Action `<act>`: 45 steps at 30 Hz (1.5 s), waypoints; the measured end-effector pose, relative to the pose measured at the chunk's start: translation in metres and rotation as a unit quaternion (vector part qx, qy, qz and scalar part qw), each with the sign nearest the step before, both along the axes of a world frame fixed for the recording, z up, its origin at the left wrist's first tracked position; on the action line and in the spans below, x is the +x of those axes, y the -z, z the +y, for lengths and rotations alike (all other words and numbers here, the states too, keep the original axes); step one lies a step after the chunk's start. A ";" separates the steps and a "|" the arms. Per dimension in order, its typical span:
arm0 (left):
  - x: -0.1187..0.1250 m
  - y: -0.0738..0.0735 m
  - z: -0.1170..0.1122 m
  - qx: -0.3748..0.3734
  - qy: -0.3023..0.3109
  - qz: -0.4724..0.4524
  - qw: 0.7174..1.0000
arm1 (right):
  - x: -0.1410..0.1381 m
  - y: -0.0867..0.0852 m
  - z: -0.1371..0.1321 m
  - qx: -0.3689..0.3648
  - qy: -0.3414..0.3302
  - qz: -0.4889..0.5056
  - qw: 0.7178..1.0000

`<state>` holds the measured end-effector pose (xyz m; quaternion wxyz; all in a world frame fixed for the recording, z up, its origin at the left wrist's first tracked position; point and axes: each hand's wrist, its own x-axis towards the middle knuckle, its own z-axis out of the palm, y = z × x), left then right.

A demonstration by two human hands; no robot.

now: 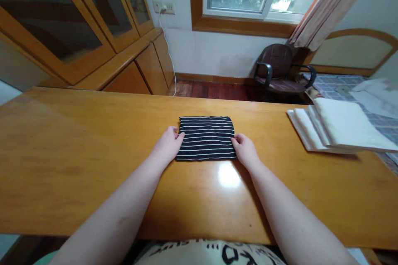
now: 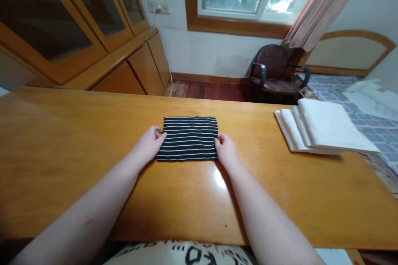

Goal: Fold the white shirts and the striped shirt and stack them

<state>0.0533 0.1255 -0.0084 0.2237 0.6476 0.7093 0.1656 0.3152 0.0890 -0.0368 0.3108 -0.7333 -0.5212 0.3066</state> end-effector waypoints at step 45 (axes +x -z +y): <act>0.046 0.035 0.011 0.075 0.103 0.171 0.977 | -0.048 0.010 0.041 0.056 -0.151 -0.303 0.939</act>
